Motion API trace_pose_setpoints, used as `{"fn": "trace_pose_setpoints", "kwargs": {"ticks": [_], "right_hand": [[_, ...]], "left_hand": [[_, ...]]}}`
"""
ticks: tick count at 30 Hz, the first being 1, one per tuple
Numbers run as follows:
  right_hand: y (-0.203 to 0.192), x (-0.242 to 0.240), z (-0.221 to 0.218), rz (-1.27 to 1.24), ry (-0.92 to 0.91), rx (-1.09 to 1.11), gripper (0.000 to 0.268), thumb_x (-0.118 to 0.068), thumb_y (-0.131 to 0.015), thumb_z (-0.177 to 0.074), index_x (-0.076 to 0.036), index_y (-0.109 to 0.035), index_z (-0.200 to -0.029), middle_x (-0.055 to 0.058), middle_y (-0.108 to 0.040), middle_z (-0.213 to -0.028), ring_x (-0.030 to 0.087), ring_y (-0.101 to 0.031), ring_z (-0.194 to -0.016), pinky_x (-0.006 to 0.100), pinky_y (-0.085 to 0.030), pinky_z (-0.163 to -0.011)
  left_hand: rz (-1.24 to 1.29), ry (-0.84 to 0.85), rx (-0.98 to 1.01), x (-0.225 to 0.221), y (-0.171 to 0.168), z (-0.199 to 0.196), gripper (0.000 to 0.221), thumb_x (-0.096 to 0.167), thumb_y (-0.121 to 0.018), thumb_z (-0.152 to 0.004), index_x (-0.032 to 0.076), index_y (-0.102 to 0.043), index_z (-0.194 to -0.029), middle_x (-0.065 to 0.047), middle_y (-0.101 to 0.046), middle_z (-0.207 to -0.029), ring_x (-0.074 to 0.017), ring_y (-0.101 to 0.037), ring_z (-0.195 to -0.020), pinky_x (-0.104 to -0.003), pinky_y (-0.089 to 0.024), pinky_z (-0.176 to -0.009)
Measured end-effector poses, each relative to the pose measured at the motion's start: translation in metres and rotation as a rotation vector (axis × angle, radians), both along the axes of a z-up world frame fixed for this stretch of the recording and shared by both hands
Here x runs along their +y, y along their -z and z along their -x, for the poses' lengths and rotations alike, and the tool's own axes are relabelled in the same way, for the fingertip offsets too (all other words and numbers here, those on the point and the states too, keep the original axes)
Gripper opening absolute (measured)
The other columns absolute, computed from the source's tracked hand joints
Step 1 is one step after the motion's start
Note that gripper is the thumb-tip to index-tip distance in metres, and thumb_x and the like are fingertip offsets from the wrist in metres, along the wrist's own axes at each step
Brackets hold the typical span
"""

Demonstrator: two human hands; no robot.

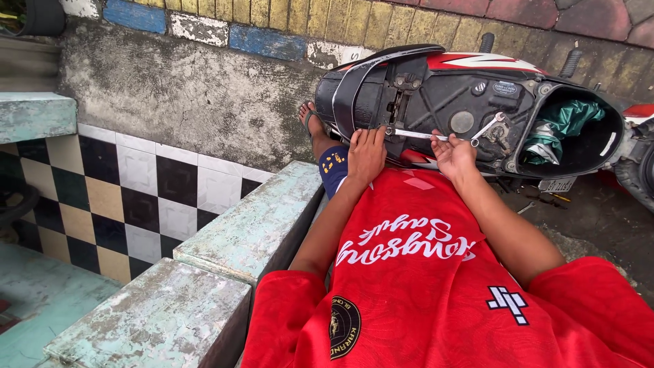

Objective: Using a wrench to loosen bolts on the rear frame of a motorcycle

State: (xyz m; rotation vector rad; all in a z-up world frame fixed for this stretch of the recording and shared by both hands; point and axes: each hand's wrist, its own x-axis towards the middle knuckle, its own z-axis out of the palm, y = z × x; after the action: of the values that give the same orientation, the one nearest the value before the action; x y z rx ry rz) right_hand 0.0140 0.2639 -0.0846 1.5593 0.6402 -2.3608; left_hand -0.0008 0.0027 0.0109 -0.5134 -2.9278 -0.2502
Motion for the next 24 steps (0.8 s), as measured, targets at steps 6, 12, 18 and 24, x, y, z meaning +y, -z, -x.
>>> {"fn": "trace_pose_setpoints", "kwargs": {"ticks": [6, 12, 18, 24], "right_hand": [[-0.005, -0.006, -0.006, 0.007, 0.036, 0.074, 0.019, -0.016, -0.043, -0.109, 0.001, -0.051, -0.112, 0.028, -0.069, -0.127, 0.032, -0.081, -0.097, 0.039, -0.072, -0.086], [-0.025, -0.009, -0.009, 0.027, 0.086, 0.133, 0.016, -0.013, -0.052, -0.107, 0.002, -0.055, -0.102, 0.03, -0.067, -0.13, 0.037, -0.078, -0.104, 0.043, -0.071, -0.09], [-0.017, -0.008, -0.008, 0.058, 0.115, 0.127, 0.016, -0.014, -0.056, -0.106, -0.002, -0.057, -0.095, 0.031, -0.068, -0.127, 0.038, -0.078, -0.103, 0.044, -0.071, -0.091], [0.0, -0.002, 0.011, 0.003, 0.029, 0.181, 0.015, -0.016, -0.056, -0.107, -0.007, -0.058, -0.095, 0.03, -0.07, -0.123, 0.037, -0.08, -0.098, 0.043, -0.073, -0.087]], "left_hand": [[-0.001, 0.021, 0.021, 0.0, -0.008, 0.0, 0.038, 0.021, -0.065, -0.087, 0.018, -0.059, -0.124, -0.003, -0.062, -0.101, -0.0195, -0.063, -0.105, -0.04, -0.026, -0.118], [-0.022, 0.03, 0.031, 0.001, -0.008, 0.001, 0.036, 0.019, -0.067, -0.088, 0.019, -0.06, -0.123, -0.004, -0.062, -0.101, -0.0203, -0.063, -0.105, -0.041, -0.027, -0.117], [-0.024, 0.04, 0.033, 0.0, -0.008, 0.001, 0.034, 0.018, -0.069, -0.086, 0.019, -0.062, -0.119, -0.004, -0.063, -0.101, -0.0204, -0.063, -0.104, -0.042, -0.026, -0.118], [-0.031, 0.041, 0.038, -0.001, -0.001, 0.0, 0.03, 0.018, -0.069, -0.086, 0.018, -0.063, -0.116, -0.004, -0.063, -0.101, -0.0206, -0.063, -0.105, -0.042, -0.027, -0.118]]}}
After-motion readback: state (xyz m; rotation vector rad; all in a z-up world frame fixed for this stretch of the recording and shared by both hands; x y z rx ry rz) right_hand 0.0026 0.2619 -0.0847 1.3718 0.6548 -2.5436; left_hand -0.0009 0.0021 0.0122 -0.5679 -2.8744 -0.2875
